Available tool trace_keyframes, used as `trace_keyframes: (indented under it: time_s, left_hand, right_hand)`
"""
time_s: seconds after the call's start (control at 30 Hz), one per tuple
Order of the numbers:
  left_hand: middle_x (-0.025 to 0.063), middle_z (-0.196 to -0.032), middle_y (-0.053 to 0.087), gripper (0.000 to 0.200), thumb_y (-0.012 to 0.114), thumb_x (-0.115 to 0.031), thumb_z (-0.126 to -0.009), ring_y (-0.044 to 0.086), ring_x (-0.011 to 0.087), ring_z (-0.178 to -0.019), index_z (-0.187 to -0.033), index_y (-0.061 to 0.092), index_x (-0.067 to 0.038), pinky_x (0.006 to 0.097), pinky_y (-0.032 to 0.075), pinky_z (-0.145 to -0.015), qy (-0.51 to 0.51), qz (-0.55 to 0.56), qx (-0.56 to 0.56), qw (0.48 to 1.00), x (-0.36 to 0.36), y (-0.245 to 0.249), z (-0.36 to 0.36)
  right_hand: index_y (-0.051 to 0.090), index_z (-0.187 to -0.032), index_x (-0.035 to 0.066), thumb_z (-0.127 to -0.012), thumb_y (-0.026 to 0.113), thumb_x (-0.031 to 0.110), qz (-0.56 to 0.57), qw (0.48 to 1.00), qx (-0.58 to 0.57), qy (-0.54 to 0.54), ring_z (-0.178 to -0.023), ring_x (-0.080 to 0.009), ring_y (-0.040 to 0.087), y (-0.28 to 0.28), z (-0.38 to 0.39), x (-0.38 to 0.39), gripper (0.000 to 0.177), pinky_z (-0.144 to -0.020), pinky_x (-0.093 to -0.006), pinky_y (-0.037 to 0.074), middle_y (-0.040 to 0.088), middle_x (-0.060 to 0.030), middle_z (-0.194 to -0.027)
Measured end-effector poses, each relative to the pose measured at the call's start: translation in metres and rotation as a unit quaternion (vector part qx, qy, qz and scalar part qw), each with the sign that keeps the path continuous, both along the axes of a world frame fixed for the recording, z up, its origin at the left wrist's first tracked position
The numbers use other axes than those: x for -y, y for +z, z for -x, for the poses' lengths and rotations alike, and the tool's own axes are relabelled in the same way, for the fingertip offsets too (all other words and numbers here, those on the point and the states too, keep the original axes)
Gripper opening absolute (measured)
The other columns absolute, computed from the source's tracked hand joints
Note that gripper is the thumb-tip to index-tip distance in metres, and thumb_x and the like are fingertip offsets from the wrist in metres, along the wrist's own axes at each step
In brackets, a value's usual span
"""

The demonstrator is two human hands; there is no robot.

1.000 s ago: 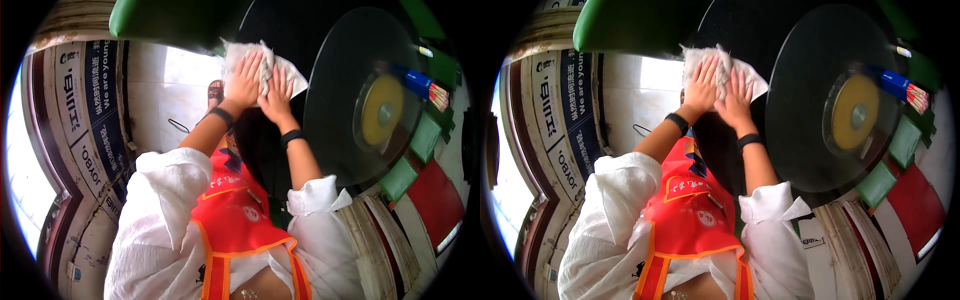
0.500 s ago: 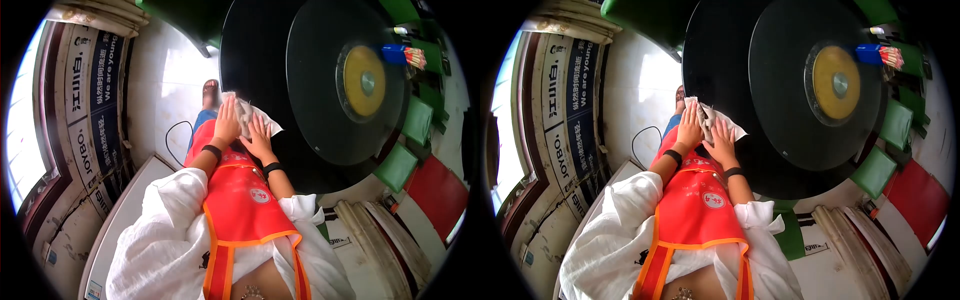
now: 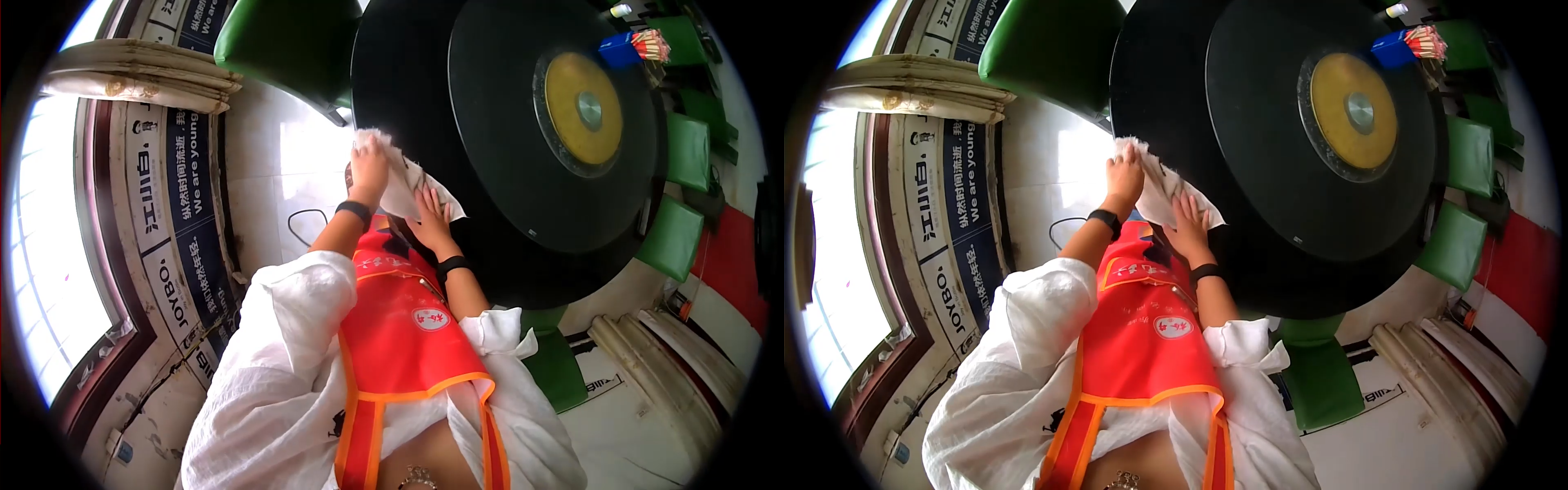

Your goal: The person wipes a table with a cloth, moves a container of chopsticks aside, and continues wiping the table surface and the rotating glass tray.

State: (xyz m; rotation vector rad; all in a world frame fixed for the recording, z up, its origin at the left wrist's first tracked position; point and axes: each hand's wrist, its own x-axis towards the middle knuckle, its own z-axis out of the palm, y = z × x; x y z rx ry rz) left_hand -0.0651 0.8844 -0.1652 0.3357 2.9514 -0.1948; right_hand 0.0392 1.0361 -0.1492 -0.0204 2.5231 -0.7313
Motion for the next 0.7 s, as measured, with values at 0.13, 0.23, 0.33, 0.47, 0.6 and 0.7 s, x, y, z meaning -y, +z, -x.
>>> trace_keyframes:
  time_s: [0.13,0.23,0.33,0.47,0.6,0.7]
  left_hand:
    - [0.0138,-0.135,0.034,0.050,0.047,-0.015,-0.077,0.062,0.0196,-0.063,-0.124,0.041,-0.001,0.0303,0.047,-0.053,-0.016,-0.008,-0.031,0.999,0.010,-0.015,-0.022]
    - [0.0142,-0.139,0.026,0.052,0.045,-0.012,-0.077,0.062,0.0223,-0.061,-0.127,0.037,-0.001,0.0342,0.049,-0.053,0.031,-0.086,0.015,0.996,0.004,-0.015,-0.010]
    - [0.0154,-0.137,0.028,0.052,0.045,-0.011,-0.077,0.062,0.0257,-0.065,-0.127,0.035,0.001,0.0351,0.050,-0.054,0.045,-0.106,0.061,0.991,0.000,-0.013,0.017]
    - [0.0216,-0.135,0.029,0.054,0.046,-0.011,-0.076,0.063,0.0266,-0.074,-0.127,0.034,0.006,0.0345,0.051,-0.058,0.090,-0.110,0.105,0.984,-0.007,-0.010,-0.001]
    - [0.0220,-0.136,0.026,0.058,0.047,-0.011,-0.076,0.064,0.0265,-0.073,-0.128,0.030,0.007,0.0322,0.051,-0.056,0.039,-0.089,0.019,0.995,-0.002,-0.029,-0.022]
    - [0.0240,-0.136,0.026,0.056,0.049,-0.011,-0.076,0.063,0.0215,-0.067,-0.125,0.033,0.010,0.0298,0.051,-0.054,0.052,-0.089,0.044,0.994,0.001,-0.009,0.012]
  right_hand:
    - [0.028,-0.133,0.010,-0.077,0.057,0.027,-0.010,1.000,0.014,0.017,-0.133,-0.0261,0.009,-0.001,-0.005,-0.003,0.065,-0.102,-0.0543,0.006,0.016,-0.0076,-0.143]
    - [0.023,-0.135,0.012,-0.078,0.056,0.029,-0.023,0.999,0.032,0.025,-0.133,-0.0271,0.007,-0.005,-0.005,-0.003,0.068,-0.102,-0.0542,0.006,0.012,-0.0087,-0.144]
    - [0.018,-0.136,0.012,-0.078,0.055,0.031,-0.012,0.999,0.048,0.017,-0.133,-0.0286,0.005,-0.012,0.004,-0.003,0.071,-0.102,-0.0545,0.007,0.009,-0.0099,-0.144]
    - [0.024,-0.134,0.012,-0.077,0.056,0.029,-0.007,0.999,0.045,0.000,-0.132,-0.0300,0.009,-0.009,0.001,-0.001,0.068,-0.101,-0.0565,0.011,0.014,-0.0108,-0.143]
    - [0.017,-0.137,0.012,-0.079,0.055,0.028,-0.015,0.995,0.093,0.041,-0.133,-0.0302,0.006,-0.002,0.004,-0.006,0.071,-0.102,-0.0529,0.011,0.009,-0.0108,-0.144]
    - [0.019,-0.136,0.011,-0.078,0.056,0.023,0.059,0.996,0.064,0.025,-0.132,-0.0310,0.010,-0.005,0.006,-0.014,0.070,-0.103,-0.0484,0.015,0.013,-0.0115,-0.143]
